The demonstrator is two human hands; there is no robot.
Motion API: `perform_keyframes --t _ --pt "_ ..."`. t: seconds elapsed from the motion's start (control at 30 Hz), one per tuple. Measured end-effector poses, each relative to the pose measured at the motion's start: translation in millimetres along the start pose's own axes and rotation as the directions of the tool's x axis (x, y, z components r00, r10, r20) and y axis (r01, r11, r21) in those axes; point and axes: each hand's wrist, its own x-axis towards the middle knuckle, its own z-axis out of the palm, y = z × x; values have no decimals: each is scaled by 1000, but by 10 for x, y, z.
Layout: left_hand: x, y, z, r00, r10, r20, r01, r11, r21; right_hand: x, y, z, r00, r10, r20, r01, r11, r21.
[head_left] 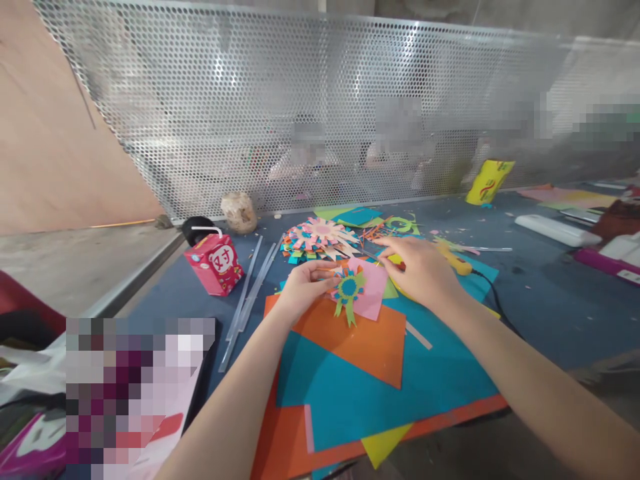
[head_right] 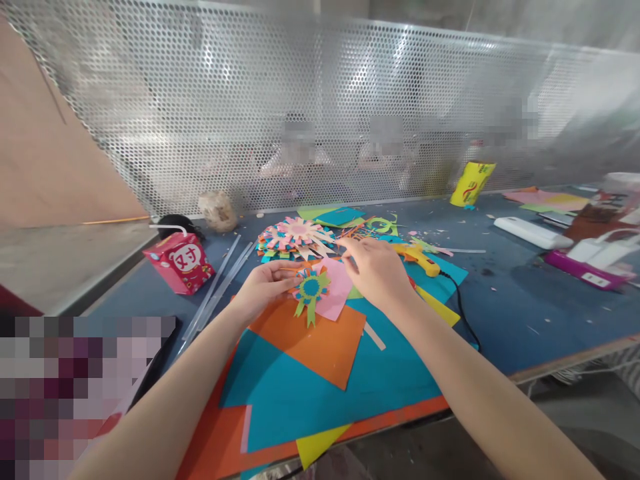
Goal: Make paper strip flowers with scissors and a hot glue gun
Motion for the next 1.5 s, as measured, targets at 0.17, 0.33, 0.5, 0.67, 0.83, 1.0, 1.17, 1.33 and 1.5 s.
perform_keyframes --t 0.17,0.33,0.5,0.67,0.83,1.0,1.17,1.33,1.5 --pt "21 -39 -18 993 121 -5 -117 973 201 -5 -43 -43 997 -49 -66 46 998 -46" --pt "26 -77 -40 965 258 -41 -215 872 440 -28 -116 -125 987 -105 -123 92 990 -107" --pt "-33 -32 4 900 433 -37 -308 695 650 -45 -170 -152 978 -140 -152 125 986 -107" --pt "-153 28 128 725 671 159 -465 305 831 -71 -248 -114 985 -103 -141 124 982 144" --pt "-220 46 194 598 762 247 -541 157 826 -115 -376 -91 996 -31 80 -14 859 511" --pt "-213 60 174 549 771 322 -596 91 798 -116 -436 -118 979 41 199 -161 753 639" --pt "-215 72 175 560 772 301 -596 123 793 -92 -416 -170 938 147 313 -338 583 739" --pt "-235 93 190 538 758 368 -655 102 748 -88 -368 -167 889 212 406 -458 433 776" --pt "-238 93 195 569 732 375 -648 119 752 -81 -314 -127 848 208 488 -530 306 791"
